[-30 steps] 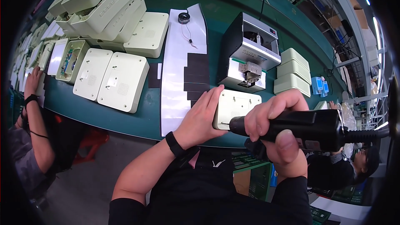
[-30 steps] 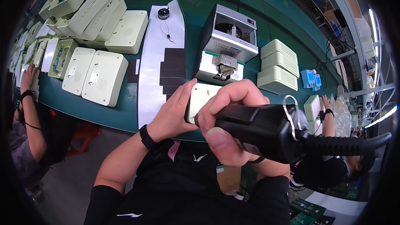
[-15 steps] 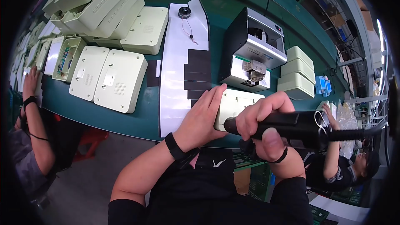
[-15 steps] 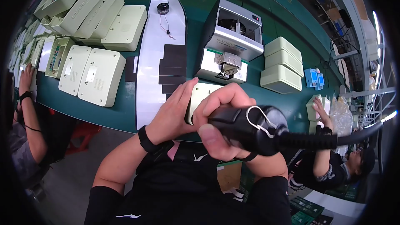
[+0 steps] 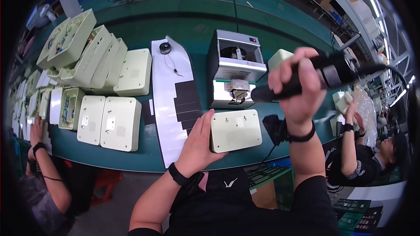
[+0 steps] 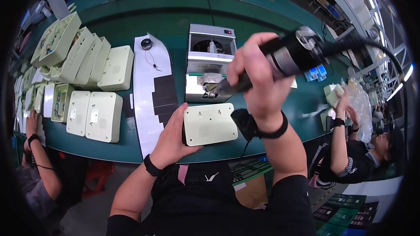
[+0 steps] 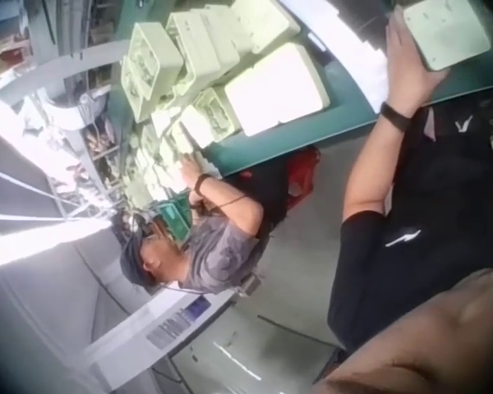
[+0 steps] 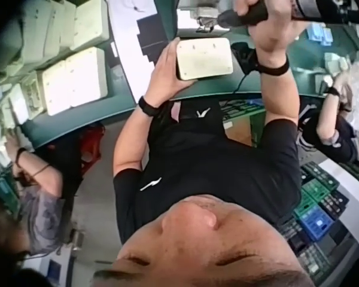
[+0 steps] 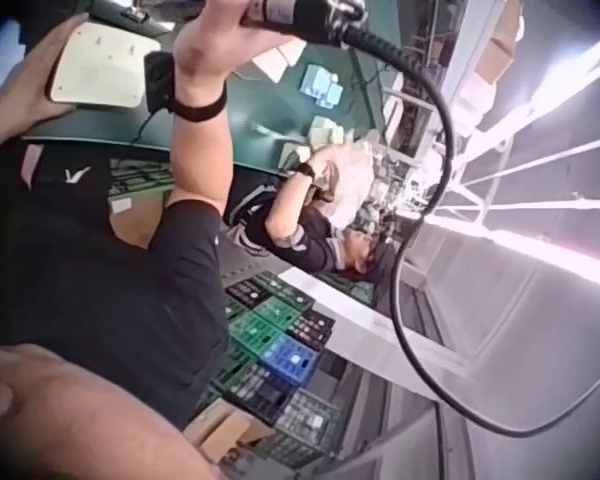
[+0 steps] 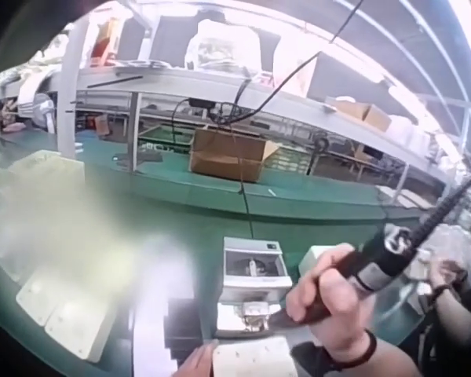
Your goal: The person picks up a plastic housing, uses a power screwdriver to drive screws into it, and then sets it aside to repeat the process with another housing.
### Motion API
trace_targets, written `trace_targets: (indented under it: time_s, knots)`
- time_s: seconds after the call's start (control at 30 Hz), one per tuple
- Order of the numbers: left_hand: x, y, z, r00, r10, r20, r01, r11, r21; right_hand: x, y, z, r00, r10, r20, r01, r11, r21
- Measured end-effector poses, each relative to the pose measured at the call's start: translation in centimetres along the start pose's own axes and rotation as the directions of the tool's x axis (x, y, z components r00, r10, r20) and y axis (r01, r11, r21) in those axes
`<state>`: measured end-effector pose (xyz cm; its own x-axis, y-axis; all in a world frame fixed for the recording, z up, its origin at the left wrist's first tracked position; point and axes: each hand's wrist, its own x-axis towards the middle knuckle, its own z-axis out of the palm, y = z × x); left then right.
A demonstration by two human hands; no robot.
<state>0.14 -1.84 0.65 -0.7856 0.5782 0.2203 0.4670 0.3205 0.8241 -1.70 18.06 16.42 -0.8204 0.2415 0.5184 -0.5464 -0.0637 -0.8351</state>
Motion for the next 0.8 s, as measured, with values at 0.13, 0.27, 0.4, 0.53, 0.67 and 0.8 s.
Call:
trace_targets:
  time_s: [0.13, 0.27, 0.4, 0.53, 0.67, 0.8]
  knots:
    - [0.0, 0.2, 0.2, 1.0, -0.026, 0.018, 0.025, 0.999, 0.024, 2.1, 2.9, -0.8, 0.999, -0.042, -0.01, 0.041, 0.994, -0.104]
    - [-0.2, 0.7, 0.4, 1.0, -0.017, 0.004, 0.017, 0.999, 0.035, 2.1, 1.9, -1.1, 0.997, 0.078, -0.018, -0.079, 0.99, -0.116]
    - [0.2, 0.2, 0.5, 1.0, -0.013, 0.006, 0.013, 1.0, -0.002, -1.1, -0.8, -1.7, 0.981, 0.19, -0.044, -0.191, 0.981, -0.019]
    - [0.3, 0.2, 0.4, 1.0, -0.003, 0.002, 0.003, 1.0, 0.014, -4.6, -3.4, -4.0, 0.984, 0.18, -0.006, -0.179, 0.982, 0.053]
    - [0.5, 0.6, 0.2, 1.0, -0.027, 0.009, 0.027, 0.999, 0.026, -6.1, -4.0, -5.1, 0.995, 0.104, 0.008, -0.104, 0.995, 0.003]
    - [0.2, 1.5, -0.9, 0.999, -0.034, 0.0, 0.034, 0.997, 0.068, -6.7, -3.8, -5.4, 0.995, 0.091, 0.034, -0.091, 0.996, 0.021]
